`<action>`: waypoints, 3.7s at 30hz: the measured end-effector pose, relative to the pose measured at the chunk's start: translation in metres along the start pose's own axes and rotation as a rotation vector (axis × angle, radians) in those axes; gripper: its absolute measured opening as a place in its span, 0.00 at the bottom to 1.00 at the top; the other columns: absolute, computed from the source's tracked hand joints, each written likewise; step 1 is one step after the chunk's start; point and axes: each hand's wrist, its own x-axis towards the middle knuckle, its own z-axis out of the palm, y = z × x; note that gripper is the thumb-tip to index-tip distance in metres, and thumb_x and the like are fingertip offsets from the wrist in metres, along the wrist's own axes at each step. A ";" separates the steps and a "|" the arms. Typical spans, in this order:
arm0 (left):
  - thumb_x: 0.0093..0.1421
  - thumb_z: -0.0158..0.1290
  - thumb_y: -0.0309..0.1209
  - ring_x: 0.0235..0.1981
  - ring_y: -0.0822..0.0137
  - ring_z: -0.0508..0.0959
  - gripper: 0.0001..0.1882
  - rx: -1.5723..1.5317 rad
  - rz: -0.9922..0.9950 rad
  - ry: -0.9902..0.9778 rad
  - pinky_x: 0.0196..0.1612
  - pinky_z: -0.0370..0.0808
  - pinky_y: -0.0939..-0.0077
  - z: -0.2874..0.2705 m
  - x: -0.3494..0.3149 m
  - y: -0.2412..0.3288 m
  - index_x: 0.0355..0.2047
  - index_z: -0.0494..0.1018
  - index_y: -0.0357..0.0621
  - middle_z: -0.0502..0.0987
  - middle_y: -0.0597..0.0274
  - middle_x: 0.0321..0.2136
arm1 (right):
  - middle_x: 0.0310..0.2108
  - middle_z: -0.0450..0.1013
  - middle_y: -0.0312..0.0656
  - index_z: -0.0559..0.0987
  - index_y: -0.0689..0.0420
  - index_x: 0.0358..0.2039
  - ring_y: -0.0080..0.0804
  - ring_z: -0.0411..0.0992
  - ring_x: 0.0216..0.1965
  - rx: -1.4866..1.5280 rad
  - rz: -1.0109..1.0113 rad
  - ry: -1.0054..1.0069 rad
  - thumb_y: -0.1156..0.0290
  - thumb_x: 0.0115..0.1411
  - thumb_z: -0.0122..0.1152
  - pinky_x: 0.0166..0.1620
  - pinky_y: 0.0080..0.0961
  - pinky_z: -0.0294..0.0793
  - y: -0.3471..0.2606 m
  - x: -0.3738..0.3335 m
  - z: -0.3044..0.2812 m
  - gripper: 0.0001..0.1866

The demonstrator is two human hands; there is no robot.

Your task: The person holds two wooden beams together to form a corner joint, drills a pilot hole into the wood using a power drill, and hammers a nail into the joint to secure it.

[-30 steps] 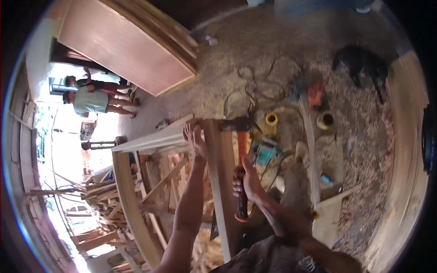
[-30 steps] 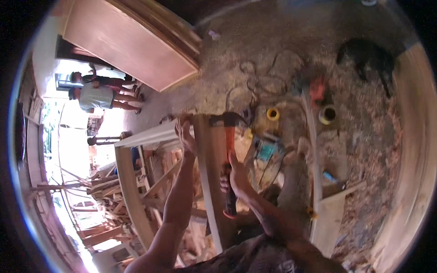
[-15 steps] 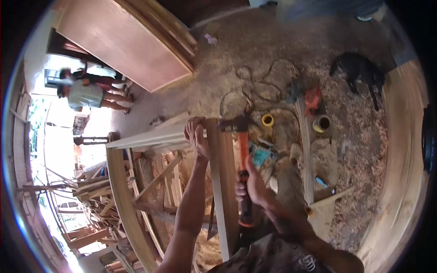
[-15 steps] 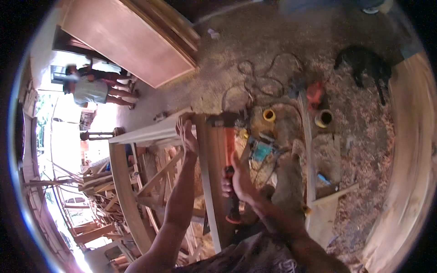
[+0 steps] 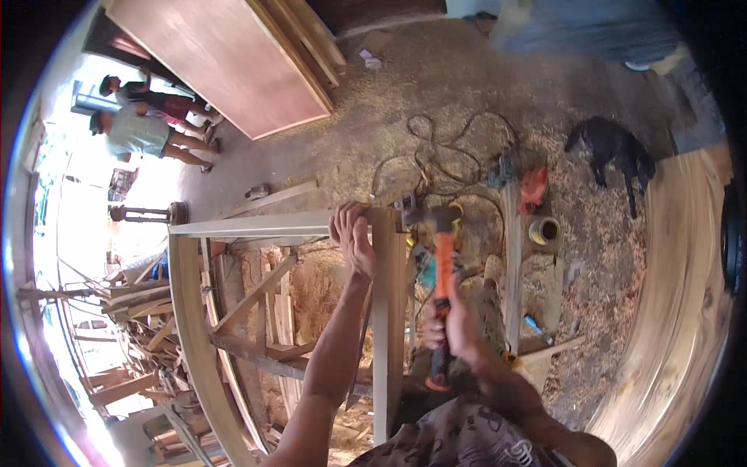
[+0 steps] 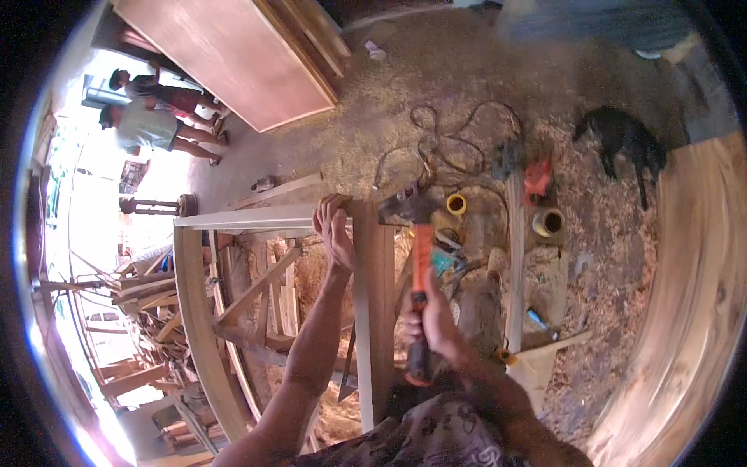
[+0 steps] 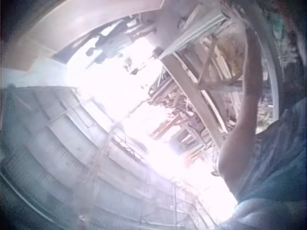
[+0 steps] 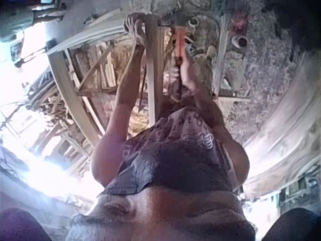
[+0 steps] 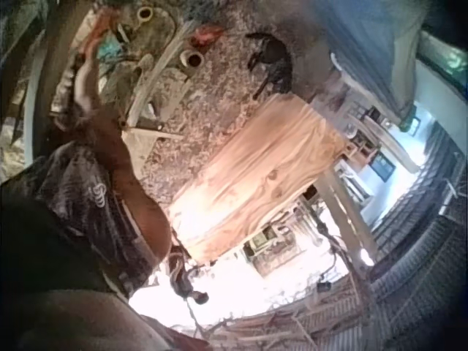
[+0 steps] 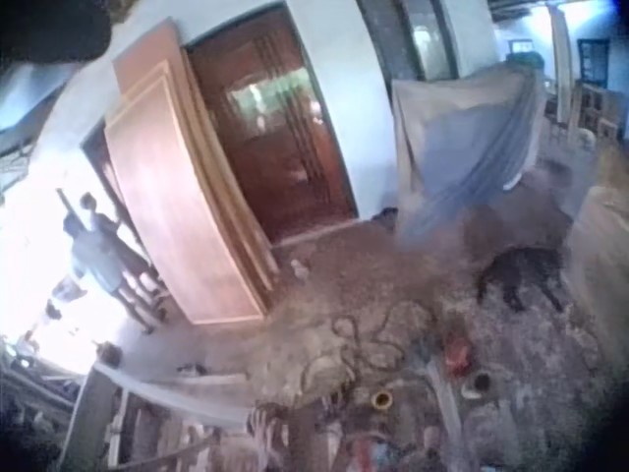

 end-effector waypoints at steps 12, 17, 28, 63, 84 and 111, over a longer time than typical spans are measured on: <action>0.69 0.32 0.44 0.63 0.56 0.64 0.24 -0.127 -0.008 -0.035 0.68 0.46 0.57 -0.009 0.011 0.007 0.50 0.72 0.43 0.72 0.55 0.52 | 0.12 0.54 0.30 0.65 0.51 0.20 0.24 0.53 0.11 0.057 0.112 0.010 0.20 0.57 0.39 0.16 0.27 0.58 0.016 0.014 0.011 0.41; 0.69 0.31 0.46 0.65 0.55 0.61 0.26 -0.151 -0.112 -0.064 0.70 0.43 0.53 -0.010 0.004 0.014 0.52 0.72 0.44 0.70 0.55 0.55 | 0.11 0.54 0.27 0.66 0.50 0.19 0.22 0.53 0.10 -0.048 0.018 0.037 0.20 0.56 0.42 0.15 0.27 0.58 -0.002 -0.022 -0.008 0.40; 0.58 0.57 0.30 0.61 0.37 0.66 0.36 -0.164 -0.815 -0.537 0.62 0.68 0.47 -0.064 -0.069 0.084 0.63 0.54 0.34 0.66 0.34 0.58 | 0.13 0.59 0.28 0.65 0.50 0.22 0.20 0.58 0.10 -0.805 0.063 0.566 0.51 0.63 0.63 0.14 0.28 0.63 -0.152 -0.029 -0.038 0.22; 0.49 0.56 0.26 0.52 0.45 0.77 0.23 0.266 -0.898 0.013 0.57 0.73 0.55 -0.031 -0.072 0.103 0.48 0.72 0.36 0.76 0.43 0.51 | 0.17 0.71 0.40 0.79 0.59 0.29 0.39 0.70 0.14 -2.025 0.546 0.667 0.59 0.65 0.51 0.19 0.33 0.72 -0.482 0.028 -0.250 0.17; 0.59 0.51 0.30 0.50 0.52 0.81 0.14 0.276 -0.873 0.065 0.52 0.77 0.58 -0.020 -0.087 0.097 0.44 0.77 0.40 0.80 0.50 0.50 | 0.15 0.68 0.37 0.74 0.60 0.30 0.27 0.66 0.12 -1.942 0.568 0.524 0.71 0.59 0.59 0.19 0.28 0.67 -0.296 0.096 -0.026 0.06; 0.46 0.71 0.37 0.43 0.46 0.70 0.29 0.854 -1.049 0.242 0.49 0.65 0.53 0.052 -0.042 0.134 0.44 0.69 0.41 0.71 0.51 0.37 | 0.18 0.65 0.30 0.71 0.54 0.37 0.17 0.62 0.13 -1.021 0.272 -0.464 0.68 0.68 0.56 0.16 0.22 0.62 -0.333 0.156 0.017 0.05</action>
